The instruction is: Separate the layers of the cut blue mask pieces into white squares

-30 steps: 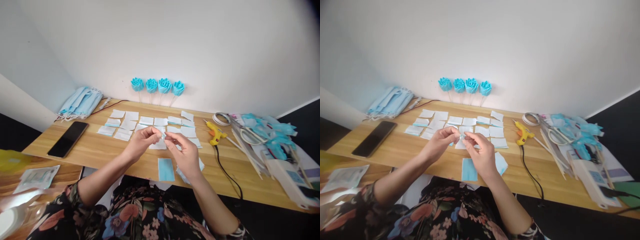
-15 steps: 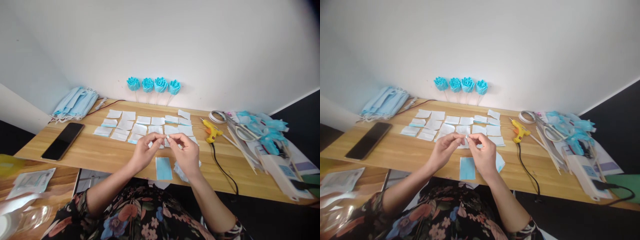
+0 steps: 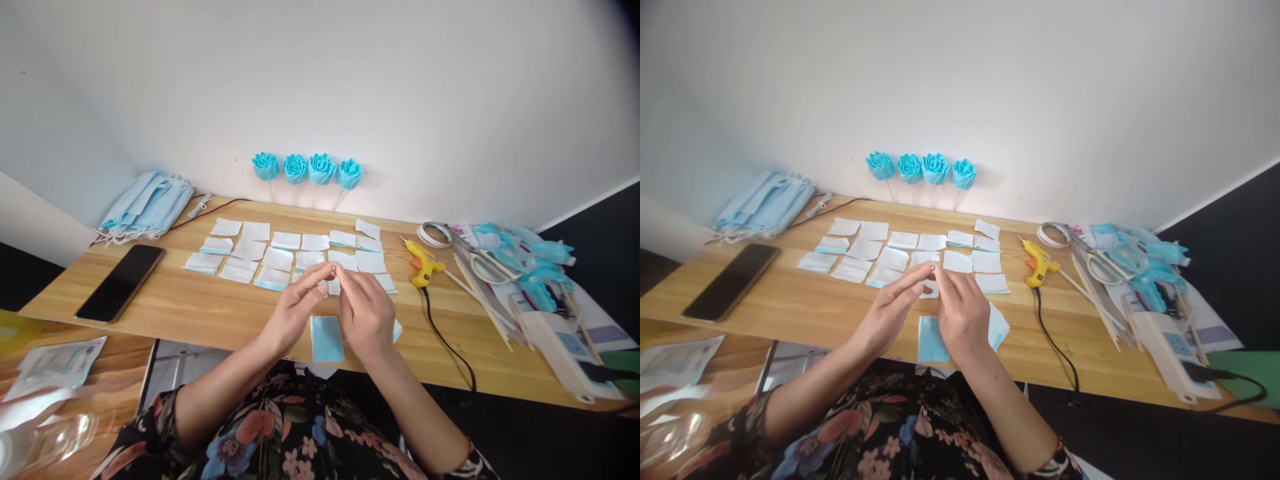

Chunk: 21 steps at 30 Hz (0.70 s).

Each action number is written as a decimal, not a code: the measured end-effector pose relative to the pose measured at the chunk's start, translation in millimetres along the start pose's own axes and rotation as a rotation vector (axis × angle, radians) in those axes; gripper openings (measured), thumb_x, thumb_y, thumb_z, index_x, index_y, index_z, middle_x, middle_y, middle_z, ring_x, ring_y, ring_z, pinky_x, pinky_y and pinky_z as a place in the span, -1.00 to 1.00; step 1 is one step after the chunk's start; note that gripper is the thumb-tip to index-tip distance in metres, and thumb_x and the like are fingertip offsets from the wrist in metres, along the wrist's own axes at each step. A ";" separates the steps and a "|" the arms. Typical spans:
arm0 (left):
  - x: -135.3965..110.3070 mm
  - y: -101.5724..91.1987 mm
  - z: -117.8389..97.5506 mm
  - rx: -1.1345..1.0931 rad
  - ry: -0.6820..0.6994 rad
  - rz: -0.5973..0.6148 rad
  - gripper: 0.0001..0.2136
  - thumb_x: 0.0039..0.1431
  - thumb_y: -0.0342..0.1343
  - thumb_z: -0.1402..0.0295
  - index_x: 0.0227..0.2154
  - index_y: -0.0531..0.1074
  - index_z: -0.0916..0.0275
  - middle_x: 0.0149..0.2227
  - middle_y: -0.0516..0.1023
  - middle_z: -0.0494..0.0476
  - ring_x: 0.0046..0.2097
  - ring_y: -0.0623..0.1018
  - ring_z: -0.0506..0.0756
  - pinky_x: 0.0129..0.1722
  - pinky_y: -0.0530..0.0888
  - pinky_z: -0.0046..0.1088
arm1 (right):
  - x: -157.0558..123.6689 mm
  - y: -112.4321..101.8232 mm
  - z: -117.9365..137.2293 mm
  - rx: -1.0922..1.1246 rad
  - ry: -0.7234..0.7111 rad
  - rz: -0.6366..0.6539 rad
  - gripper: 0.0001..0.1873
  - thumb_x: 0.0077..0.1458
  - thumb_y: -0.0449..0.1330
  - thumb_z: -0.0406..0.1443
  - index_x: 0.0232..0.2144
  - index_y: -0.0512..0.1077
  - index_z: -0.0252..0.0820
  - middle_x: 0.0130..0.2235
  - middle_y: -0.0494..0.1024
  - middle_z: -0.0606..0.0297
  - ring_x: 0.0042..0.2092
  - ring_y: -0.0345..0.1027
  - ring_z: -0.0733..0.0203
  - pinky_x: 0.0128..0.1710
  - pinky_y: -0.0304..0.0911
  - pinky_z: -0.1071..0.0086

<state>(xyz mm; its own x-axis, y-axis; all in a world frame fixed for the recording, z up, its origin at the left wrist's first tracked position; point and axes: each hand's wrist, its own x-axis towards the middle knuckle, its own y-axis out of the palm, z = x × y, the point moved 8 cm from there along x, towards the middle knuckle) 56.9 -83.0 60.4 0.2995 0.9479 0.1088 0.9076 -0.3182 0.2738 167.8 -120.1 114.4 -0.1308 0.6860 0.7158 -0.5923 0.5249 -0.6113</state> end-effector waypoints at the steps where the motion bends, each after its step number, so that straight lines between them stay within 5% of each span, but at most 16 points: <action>1: 2.2 -1.4 2.2 -0.025 -0.020 -0.011 -0.72 0.23 0.17 0.20 -0.01 0.56 0.01 0.19 0.45 0.09 0.20 0.40 0.17 0.15 0.33 -0.27 | -0.8 0.5 1.5 -0.016 -0.002 0.004 -0.45 0.25 -0.04 -0.49 0.22 0.32 -0.04 -0.16 0.61 0.14 -0.13 0.47 0.06 -0.16 0.40 0.15; 8: 18.1 -15.8 17.3 -0.172 -0.171 -0.130 -0.79 0.03 0.34 0.19 -0.33 0.63 0.19 -0.36 0.61 0.08 -0.25 0.51 0.04 -0.08 0.38 -0.36 | -2.4 3.7 -2.5 0.204 0.076 0.154 -0.46 0.26 -0.04 -0.47 0.21 0.34 0.02 -0.12 0.59 0.18 -0.10 0.45 0.09 -0.13 0.41 0.14; 21: 22.3 -10.8 20.0 -0.260 -0.236 -0.044 -0.78 0.07 0.29 0.17 -0.41 0.60 0.24 -0.39 0.55 0.09 -0.34 0.44 0.00 -0.17 0.34 -0.39 | -3.2 0.0 -41.3 0.562 0.474 0.146 -0.80 0.22 0.19 -0.27 -0.15 0.59 -0.03 -0.16 0.63 0.27 -0.14 0.51 0.17 -0.10 0.42 0.27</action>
<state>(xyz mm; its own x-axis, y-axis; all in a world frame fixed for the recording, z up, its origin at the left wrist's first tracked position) 59.6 -58.1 40.7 0.3488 0.9289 -0.1242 0.8252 -0.2415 0.5107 201.0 -101.5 98.1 0.0421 0.9394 0.3402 -0.9288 0.1622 -0.3332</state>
